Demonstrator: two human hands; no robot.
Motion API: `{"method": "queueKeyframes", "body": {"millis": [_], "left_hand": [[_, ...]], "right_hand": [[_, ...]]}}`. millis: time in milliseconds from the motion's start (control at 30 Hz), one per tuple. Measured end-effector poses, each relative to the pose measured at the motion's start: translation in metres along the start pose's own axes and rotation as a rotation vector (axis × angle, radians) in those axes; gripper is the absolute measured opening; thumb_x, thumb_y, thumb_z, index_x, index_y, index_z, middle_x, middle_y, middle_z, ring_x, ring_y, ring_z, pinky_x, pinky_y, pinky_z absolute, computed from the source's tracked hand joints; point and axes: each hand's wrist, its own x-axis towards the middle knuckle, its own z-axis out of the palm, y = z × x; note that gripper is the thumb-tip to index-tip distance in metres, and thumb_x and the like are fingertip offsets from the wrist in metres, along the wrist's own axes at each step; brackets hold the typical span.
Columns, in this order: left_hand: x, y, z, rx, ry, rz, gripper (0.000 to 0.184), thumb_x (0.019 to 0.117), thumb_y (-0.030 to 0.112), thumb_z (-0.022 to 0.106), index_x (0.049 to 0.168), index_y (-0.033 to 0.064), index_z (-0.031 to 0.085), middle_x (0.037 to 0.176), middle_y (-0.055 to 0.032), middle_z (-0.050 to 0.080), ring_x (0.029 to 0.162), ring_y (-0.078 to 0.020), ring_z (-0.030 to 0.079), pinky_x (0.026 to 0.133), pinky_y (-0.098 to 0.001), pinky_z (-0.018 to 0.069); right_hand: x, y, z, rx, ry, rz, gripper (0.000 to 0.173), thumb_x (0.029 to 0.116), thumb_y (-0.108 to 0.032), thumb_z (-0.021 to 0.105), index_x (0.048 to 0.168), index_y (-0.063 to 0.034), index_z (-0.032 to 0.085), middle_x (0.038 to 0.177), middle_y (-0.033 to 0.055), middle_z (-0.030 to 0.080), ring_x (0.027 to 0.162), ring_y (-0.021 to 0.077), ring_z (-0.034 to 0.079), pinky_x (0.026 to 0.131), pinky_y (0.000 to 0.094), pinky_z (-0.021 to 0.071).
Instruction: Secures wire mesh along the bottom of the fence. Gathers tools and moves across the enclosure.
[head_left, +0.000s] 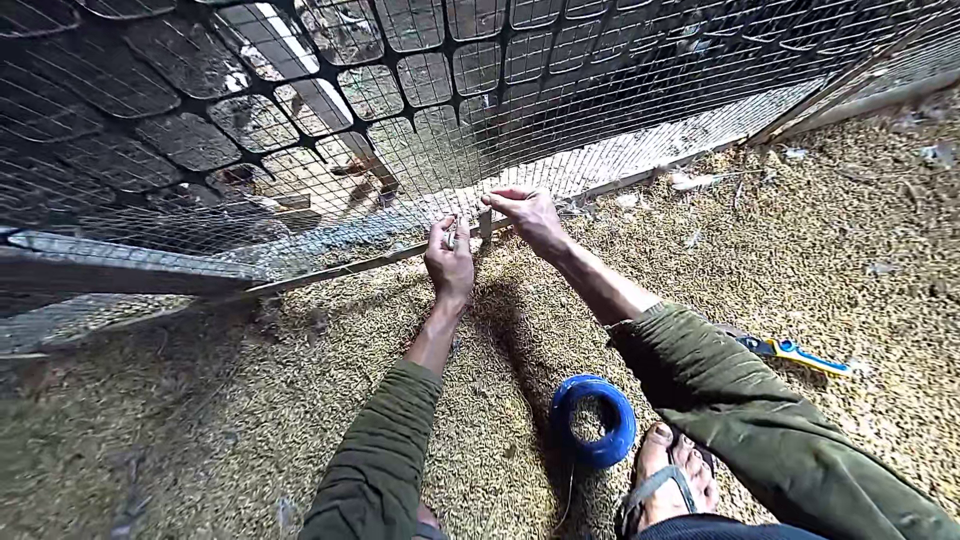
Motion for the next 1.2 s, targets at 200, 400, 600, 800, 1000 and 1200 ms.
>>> {"method": "queueKeyframes", "body": {"millis": [200, 400, 600, 800, 1000, 1200], "left_hand": [[-0.01, -0.004, 0.002, -0.065, -0.054, 0.021, 0.038, 0.1025, 0.029, 0.064, 0.134, 0.0122, 0.05, 0.078, -0.004, 0.055, 0.056, -0.0091, 0.048, 0.054, -0.0275, 0.046], [-0.005, -0.004, 0.009, -0.175, 0.011, 0.047, 0.036, 0.0989, 0.015, 0.067, 0.128, 0.0004, 0.051, 0.084, -0.0008, 0.061, 0.065, -0.0018, 0.056, 0.065, -0.0217, 0.0502], [-0.006, -0.006, 0.006, -0.125, -0.029, 0.032, 0.038, 0.1, 0.015, 0.063, 0.131, -0.0006, 0.048, 0.09, -0.0046, 0.061, 0.071, -0.0053, 0.057, 0.07, -0.0254, 0.0512], [-0.008, -0.004, 0.005, -0.13, -0.042, 0.023, 0.037, 0.1003, 0.014, 0.062, 0.13, 0.0011, 0.046, 0.081, -0.0008, 0.057, 0.065, -0.0039, 0.054, 0.066, -0.0244, 0.0493], [-0.008, -0.007, 0.006, -0.133, -0.034, 0.044, 0.036, 0.0998, 0.013, 0.063, 0.13, 0.0015, 0.047, 0.083, -0.0001, 0.057, 0.065, -0.0022, 0.054, 0.065, -0.0222, 0.0492], [-0.01, -0.003, 0.004, -0.14, -0.037, 0.025, 0.034, 0.1009, 0.026, 0.066, 0.125, 0.0073, 0.05, 0.096, -0.0014, 0.06, 0.065, -0.0034, 0.052, 0.058, -0.0219, 0.0462]], "right_hand": [[-0.014, 0.007, -0.004, 0.074, -0.025, -0.046, 0.015, 0.0962, -0.011, 0.071, 0.105, -0.0012, 0.078, 0.092, 0.0065, 0.077, 0.083, 0.0094, 0.072, 0.081, 0.0319, 0.0603], [-0.015, 0.007, -0.011, 0.02, -0.08, -0.047, 0.015, 0.0983, -0.014, 0.068, 0.105, -0.0037, 0.077, 0.092, 0.0027, 0.076, 0.082, 0.0053, 0.07, 0.078, 0.029, 0.0576], [-0.02, 0.01, -0.016, 0.03, -0.127, -0.062, 0.019, 0.1013, -0.014, 0.063, 0.11, -0.0028, 0.076, 0.091, 0.0027, 0.075, 0.075, 0.0044, 0.064, 0.071, 0.0265, 0.0535], [-0.022, 0.013, -0.017, 0.021, -0.124, -0.066, 0.02, 0.1018, -0.015, 0.062, 0.11, -0.004, 0.077, 0.095, 0.0027, 0.075, 0.081, 0.0046, 0.066, 0.077, 0.0278, 0.0543], [-0.025, 0.011, -0.017, 0.027, -0.133, -0.062, 0.021, 0.1026, -0.015, 0.061, 0.113, -0.003, 0.076, 0.098, 0.0042, 0.076, 0.086, 0.0055, 0.068, 0.081, 0.0281, 0.0553], [-0.025, 0.015, -0.016, 0.035, -0.14, -0.084, 0.023, 0.102, -0.017, 0.062, 0.113, -0.0033, 0.077, 0.102, 0.006, 0.077, 0.094, 0.0095, 0.071, 0.089, 0.0338, 0.0569]]}}
